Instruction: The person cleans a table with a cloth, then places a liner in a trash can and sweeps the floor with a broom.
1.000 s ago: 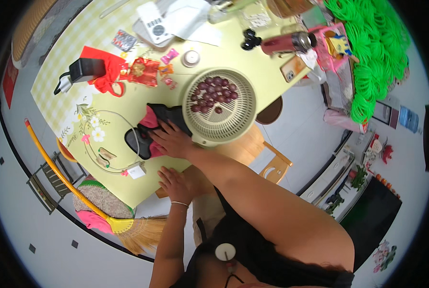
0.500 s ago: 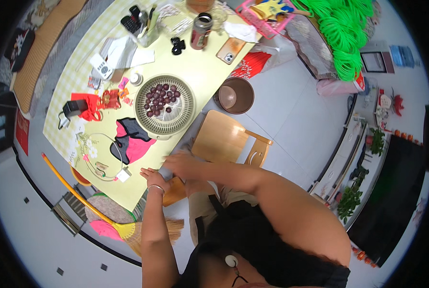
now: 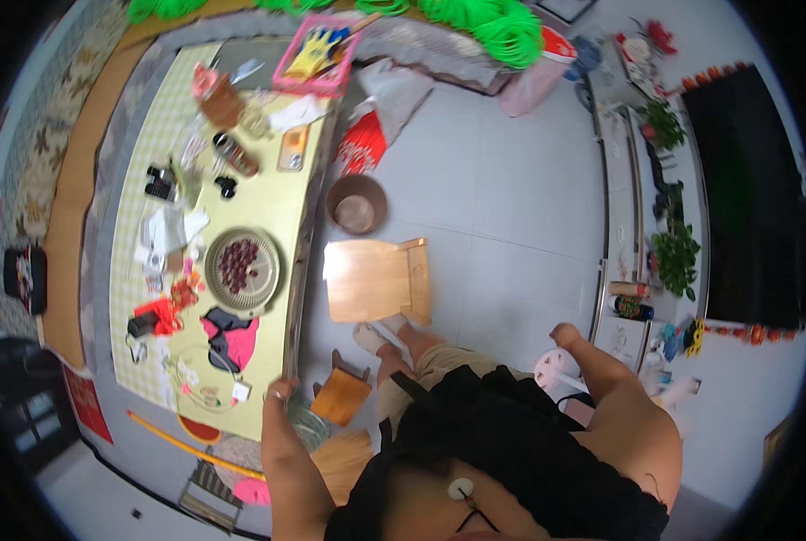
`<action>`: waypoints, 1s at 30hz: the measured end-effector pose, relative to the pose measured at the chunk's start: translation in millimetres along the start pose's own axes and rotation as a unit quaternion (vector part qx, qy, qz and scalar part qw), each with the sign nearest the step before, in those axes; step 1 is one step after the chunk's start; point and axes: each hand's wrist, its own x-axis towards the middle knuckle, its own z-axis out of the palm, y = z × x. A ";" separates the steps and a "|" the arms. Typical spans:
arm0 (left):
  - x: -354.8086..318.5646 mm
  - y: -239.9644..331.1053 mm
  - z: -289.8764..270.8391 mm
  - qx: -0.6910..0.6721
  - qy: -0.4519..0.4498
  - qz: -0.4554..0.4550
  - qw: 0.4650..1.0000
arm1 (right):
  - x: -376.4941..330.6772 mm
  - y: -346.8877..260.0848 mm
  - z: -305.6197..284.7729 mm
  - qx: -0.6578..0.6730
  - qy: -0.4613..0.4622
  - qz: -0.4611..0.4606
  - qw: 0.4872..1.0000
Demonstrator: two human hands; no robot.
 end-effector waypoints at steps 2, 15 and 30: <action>-7.2 -42.6 10.0 0.151 -0.030 0.061 0.986 | -10.8 -1.3 16.7 0.140 -0.057 0.022 0.988; -111.2 174.9 229.2 0.309 -0.078 0.041 0.947 | 38.9 120.8 41.3 0.621 0.053 0.032 0.782; -32.2 443.9 321.1 0.216 -0.045 -0.085 0.972 | 108.9 373.6 -43.7 0.802 0.200 0.121 0.549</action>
